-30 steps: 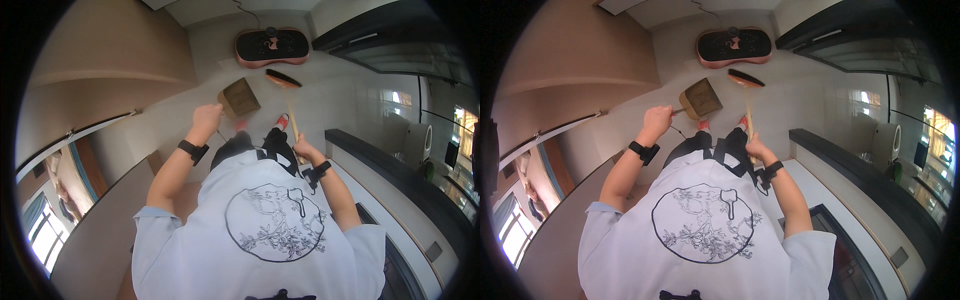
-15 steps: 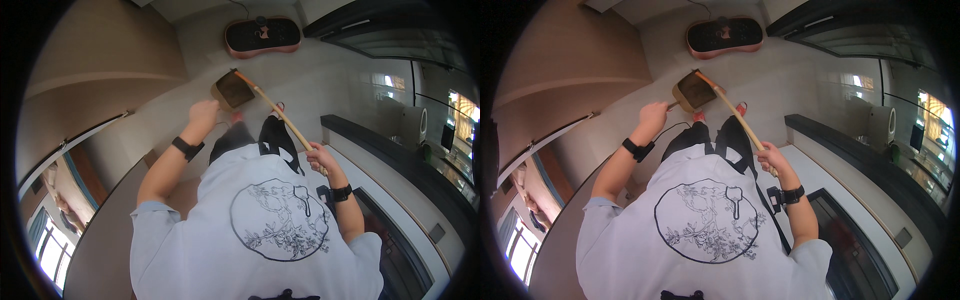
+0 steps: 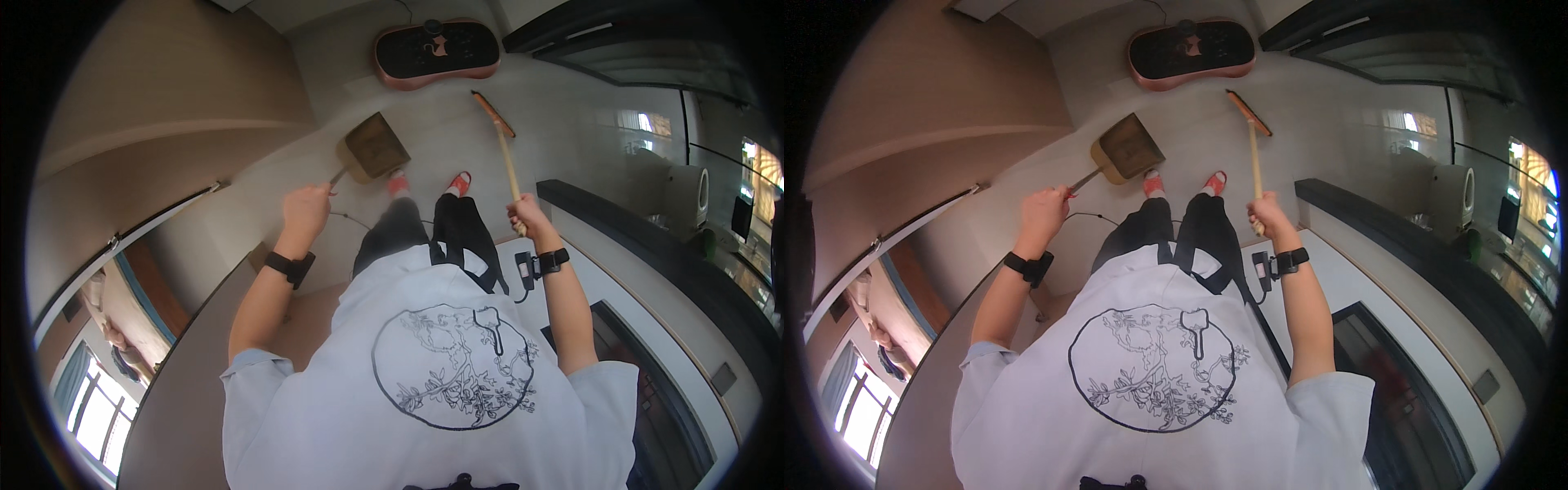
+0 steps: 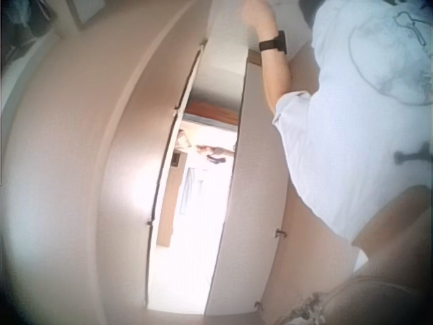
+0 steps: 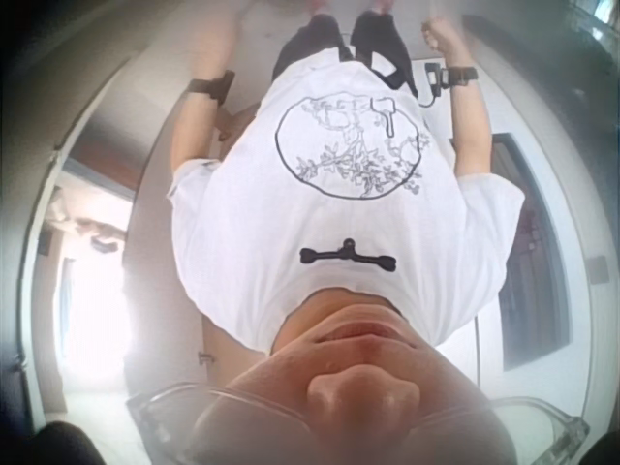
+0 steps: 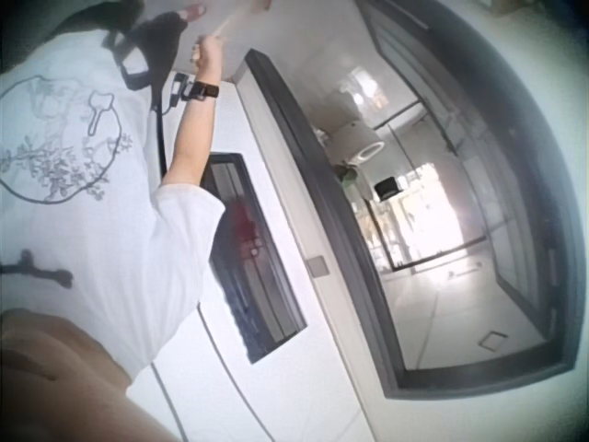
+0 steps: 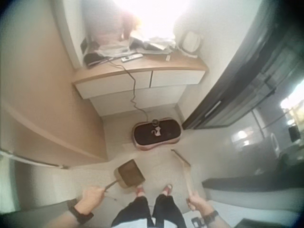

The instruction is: The person sweeps the floor in several rooms using a broom and a dustpan, moving items out of the way to reach the edges.

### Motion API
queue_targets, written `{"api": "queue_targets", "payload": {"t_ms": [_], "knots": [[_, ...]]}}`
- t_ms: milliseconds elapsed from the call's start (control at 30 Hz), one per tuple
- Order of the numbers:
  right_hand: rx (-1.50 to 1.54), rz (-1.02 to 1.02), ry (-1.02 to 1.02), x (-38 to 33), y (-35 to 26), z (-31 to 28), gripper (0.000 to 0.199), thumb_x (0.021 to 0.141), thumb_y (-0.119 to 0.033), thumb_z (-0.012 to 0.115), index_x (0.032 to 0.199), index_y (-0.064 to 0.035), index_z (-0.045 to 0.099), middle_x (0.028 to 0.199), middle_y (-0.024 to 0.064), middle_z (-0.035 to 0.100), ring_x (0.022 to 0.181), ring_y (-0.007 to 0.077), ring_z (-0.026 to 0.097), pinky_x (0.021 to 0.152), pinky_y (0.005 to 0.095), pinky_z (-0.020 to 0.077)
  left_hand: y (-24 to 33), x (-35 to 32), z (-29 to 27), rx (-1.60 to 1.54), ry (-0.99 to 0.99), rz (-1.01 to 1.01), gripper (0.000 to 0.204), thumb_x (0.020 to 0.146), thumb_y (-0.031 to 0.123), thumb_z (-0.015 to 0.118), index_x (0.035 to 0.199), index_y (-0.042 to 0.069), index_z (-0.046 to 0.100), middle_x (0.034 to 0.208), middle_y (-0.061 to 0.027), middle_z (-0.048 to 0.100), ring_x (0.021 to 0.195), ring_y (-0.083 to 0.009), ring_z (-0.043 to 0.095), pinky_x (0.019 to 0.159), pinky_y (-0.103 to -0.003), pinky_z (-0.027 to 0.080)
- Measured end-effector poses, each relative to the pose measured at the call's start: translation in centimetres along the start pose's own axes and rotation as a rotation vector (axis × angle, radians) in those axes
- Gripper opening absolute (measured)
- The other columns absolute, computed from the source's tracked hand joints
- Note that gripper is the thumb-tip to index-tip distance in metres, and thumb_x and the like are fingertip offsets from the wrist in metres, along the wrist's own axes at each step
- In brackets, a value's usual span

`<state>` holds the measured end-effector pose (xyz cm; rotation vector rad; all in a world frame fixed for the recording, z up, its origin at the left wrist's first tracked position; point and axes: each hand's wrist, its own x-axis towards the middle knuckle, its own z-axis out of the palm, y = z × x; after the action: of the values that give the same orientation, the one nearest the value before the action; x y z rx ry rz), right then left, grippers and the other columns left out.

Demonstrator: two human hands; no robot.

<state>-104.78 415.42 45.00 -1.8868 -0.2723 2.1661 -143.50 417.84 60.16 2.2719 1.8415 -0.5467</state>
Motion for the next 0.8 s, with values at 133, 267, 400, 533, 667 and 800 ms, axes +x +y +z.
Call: {"api": "queue_targets", "payload": {"t_ms": [133, 267, 400, 533, 667, 800], "knots": [[-0.239, 0.083, -0.088, -3.5, 0.2, 5.3, 0.026, 0.071, 0.001, 0.046, 0.089, -0.0041, 0.028, 0.058, 0.005, 0.041, 0.039, 0.0105, 0.04, 0.031, 0.0234, 0.0322, -0.1, 1.5, 0.5, 0.014, -0.03, -0.014, 0.005, 0.067, 0.011, 0.051, 0.072, 0.009, 0.053, 0.061, -0.0113, 0.054, 0.057, -0.0273, 0.054, 0.049, -0.037, 0.043], [0.032, 0.165, -0.348, -3.0, -1.3, 6.5, 0.021, 0.074, -0.002, 0.046, 0.084, -0.008, 0.029, 0.054, 0.0019, 0.038, 0.036, 0.0072, 0.037, 0.03, 0.0214, 0.0299, -1.0, 2.3, 0.3, 0.013, -0.057, -0.038, 0.006, 0.067, 0.012, 0.052, 0.072, 0.01, 0.052, 0.063, -0.0098, 0.054, 0.06, -0.0273, 0.054, 0.051, -0.036, 0.043], [0.341, 0.311, -0.559, -4.4, -3.1, 4.4, 0.015, 0.078, -0.006, 0.044, 0.072, -0.0119, 0.031, 0.049, -0.0014, 0.036, 0.032, 0.0026, 0.03, 0.029, 0.0178, 0.0242, -1.4, 2.7, 1.1, 0.039, -0.089, -0.024, 0.008, 0.066, 0.014, 0.054, 0.072, 0.01, 0.052, 0.065, -0.0095, 0.054, 0.063, -0.0274, 0.054, 0.053, -0.037, 0.043], [0.446, 0.28, -0.413, -6.7, -1.7, 1.2, 0.013, 0.078, -0.008, 0.046, 0.075, -0.0114, 0.034, 0.05, -0.0009, 0.037, 0.031, 0.0025, 0.029, 0.028, 0.0181, 0.0233, -2.3, 2.8, 1.0, 0.064, -0.132, -0.036, 0.01, 0.066, 0.017, 0.055, 0.073, 0.011, 0.051, 0.066, -0.009, 0.055, 0.066, -0.027, 0.054, 0.054, -0.038, 0.044], [0.626, 0.19, -0.343, -9.3, -0.2, -2.7, 0.011, 0.077, -0.008, 0.047, 0.081, -0.0106, 0.037, 0.051, -0.0009, 0.038, 0.031, 0.0029, 0.03, 0.028, 0.0181, 0.0238, -3.0, 3.5, 1.0, 0.116, -0.169, -0.047, 0.011, 0.066, 0.019, 0.055, 0.072, 0.011, 0.051, 0.068, -0.0079, 0.055, 0.067, -0.026, 0.055, 0.054, -0.037, 0.044], [0.523, 0.098, -0.056, -10.2, 0.0, -4.7, 0.011, 0.077, -0.009, 0.048, 0.083, -0.0096, 0.038, 0.051, -0.0007, 0.039, 0.032, 0.0044, 0.031, 0.028, 0.0185, 0.0244, -4.4, 5.0, 1.0, 0.12, -0.206, -0.055, 0.012, 0.065, 0.02, 0.056, 0.072, 0.01, 0.051, 0.069, -0.0069, 0.056, 0.067, -0.0252, 0.055, 0.054, -0.036, 0.043]]}}
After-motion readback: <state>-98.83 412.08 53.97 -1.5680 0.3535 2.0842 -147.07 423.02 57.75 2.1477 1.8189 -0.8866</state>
